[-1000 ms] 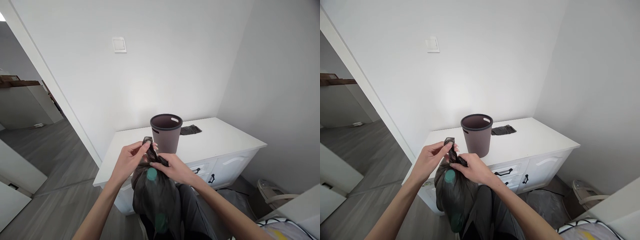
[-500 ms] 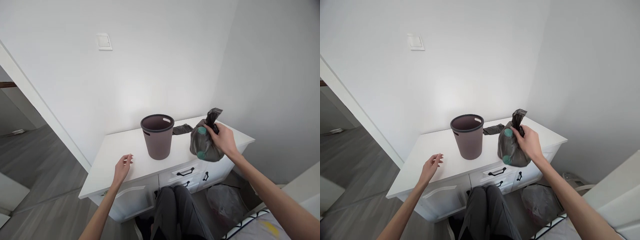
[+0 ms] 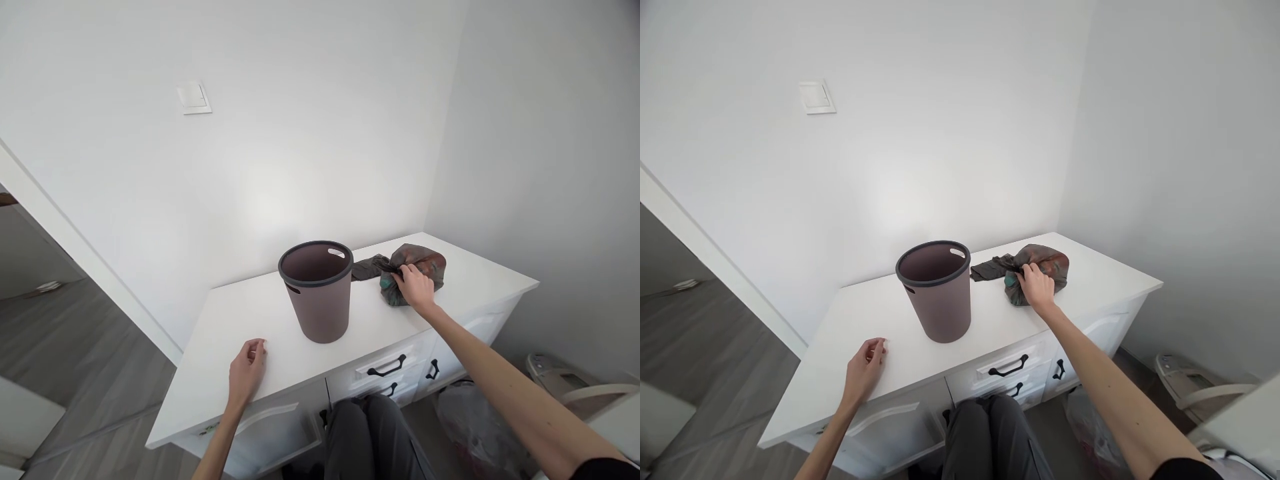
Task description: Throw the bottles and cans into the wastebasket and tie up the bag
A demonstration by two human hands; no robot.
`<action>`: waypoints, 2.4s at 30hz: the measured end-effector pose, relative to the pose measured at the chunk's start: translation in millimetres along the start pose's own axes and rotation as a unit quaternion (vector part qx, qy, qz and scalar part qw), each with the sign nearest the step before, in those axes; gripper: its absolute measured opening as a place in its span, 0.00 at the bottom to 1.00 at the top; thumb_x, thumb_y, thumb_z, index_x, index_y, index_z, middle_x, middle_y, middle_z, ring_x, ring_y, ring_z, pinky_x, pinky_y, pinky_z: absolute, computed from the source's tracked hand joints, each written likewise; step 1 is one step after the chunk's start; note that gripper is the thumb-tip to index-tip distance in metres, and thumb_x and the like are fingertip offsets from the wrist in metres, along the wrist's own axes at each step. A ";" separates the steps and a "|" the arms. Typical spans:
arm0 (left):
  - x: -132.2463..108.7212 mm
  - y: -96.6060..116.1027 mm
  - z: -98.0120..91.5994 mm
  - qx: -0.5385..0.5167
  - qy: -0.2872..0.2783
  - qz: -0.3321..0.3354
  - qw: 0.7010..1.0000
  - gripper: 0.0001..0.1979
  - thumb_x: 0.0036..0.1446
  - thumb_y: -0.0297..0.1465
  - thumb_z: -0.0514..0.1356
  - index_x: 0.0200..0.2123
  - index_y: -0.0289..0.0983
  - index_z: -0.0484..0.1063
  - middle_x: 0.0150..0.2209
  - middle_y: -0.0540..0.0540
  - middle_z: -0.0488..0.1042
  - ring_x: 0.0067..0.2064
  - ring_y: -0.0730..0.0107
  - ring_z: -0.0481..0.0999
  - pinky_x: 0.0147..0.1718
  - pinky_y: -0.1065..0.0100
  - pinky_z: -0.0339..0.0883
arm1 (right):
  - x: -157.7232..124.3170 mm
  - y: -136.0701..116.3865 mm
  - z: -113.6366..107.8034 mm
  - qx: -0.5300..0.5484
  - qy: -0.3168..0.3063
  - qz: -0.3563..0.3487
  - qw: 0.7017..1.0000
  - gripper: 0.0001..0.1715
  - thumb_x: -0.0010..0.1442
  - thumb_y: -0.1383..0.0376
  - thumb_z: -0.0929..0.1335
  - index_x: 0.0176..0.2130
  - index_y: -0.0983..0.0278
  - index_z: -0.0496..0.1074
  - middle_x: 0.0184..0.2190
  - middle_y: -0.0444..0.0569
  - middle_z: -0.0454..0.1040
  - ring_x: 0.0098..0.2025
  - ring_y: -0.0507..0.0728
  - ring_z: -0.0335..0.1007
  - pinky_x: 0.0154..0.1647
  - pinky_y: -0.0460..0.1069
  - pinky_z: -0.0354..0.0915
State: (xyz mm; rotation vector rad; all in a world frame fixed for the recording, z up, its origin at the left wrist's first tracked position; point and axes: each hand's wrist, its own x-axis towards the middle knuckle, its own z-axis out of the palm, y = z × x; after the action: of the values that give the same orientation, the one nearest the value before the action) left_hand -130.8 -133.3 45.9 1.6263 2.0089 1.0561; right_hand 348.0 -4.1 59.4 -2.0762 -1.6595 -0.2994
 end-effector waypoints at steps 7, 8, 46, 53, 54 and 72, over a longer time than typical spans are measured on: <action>0.7 -1.2 0.3 0.006 -0.014 -0.014 1.000 0.23 0.65 0.53 0.53 0.48 0.43 0.76 0.39 0.46 0.82 0.37 0.57 0.79 0.41 0.60 0.70 | -46.3 -12.6 14.0 0.083 0.092 -0.024 0.992 0.29 0.71 0.54 0.63 0.63 0.68 0.65 0.58 0.68 0.69 0.58 0.70 0.66 0.53 0.60 0.64; 0.3 0.1 0.2 0.006 -0.015 -0.017 1.000 0.24 0.65 0.53 0.53 0.48 0.43 0.76 0.39 0.46 0.82 0.37 0.57 0.79 0.42 0.60 0.70 | -58.8 -16.4 16.4 0.096 0.109 -0.043 0.988 0.29 0.71 0.56 0.64 0.64 0.68 0.64 0.60 0.69 0.67 0.60 0.72 0.63 0.57 0.62 0.62; -6.6 23.8 0.6 0.017 0.024 -0.027 0.999 0.23 0.63 0.53 0.54 0.43 0.41 0.78 0.32 0.49 0.80 0.32 0.64 0.75 0.35 0.64 0.69 | -8.6 -101.8 97.7 0.057 -0.149 -0.139 0.977 0.35 0.71 0.63 0.54 0.68 0.79 0.64 0.78 0.62 0.43 0.79 0.69 0.31 0.77 0.65 0.36; -14.6 31.6 2.8 0.016 0.035 -0.021 0.999 0.20 0.62 0.49 0.55 0.41 0.41 0.78 0.31 0.49 0.79 0.32 0.64 0.76 0.36 0.65 0.69 | -4.3 -105.1 95.6 0.061 -0.186 -0.113 0.974 0.35 0.71 0.65 0.52 0.67 0.78 0.64 0.75 0.63 0.54 0.78 0.66 0.42 0.76 0.65 0.36; -15.6 30.2 3.4 0.015 0.036 -0.019 0.999 0.20 0.62 0.49 0.55 0.41 0.41 0.78 0.31 0.49 0.79 0.32 0.64 0.76 0.36 0.65 0.69 | -6.8 -103.8 96.8 0.062 -0.187 -0.110 0.974 0.34 0.71 0.65 0.51 0.67 0.78 0.65 0.75 0.63 0.54 0.77 0.65 0.44 0.76 0.64 0.37; -7.1 -10.9 3.0 -0.027 0.034 0.021 0.999 0.26 0.64 0.54 0.53 0.45 0.39 0.77 0.32 0.47 0.80 0.34 0.62 0.78 0.39 0.63 0.72 | -108.5 -71.1 65.1 0.209 -0.099 -0.206 0.951 0.27 0.71 0.64 0.56 0.58 0.65 0.75 0.68 0.60 0.68 0.71 0.67 0.60 0.72 0.65 0.56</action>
State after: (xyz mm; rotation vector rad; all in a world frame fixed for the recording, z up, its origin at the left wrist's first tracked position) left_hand -134.2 -139.7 34.8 1.6331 1.9785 1.1856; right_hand 245.3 -54.5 -29.9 -1.4803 -2.0625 0.1328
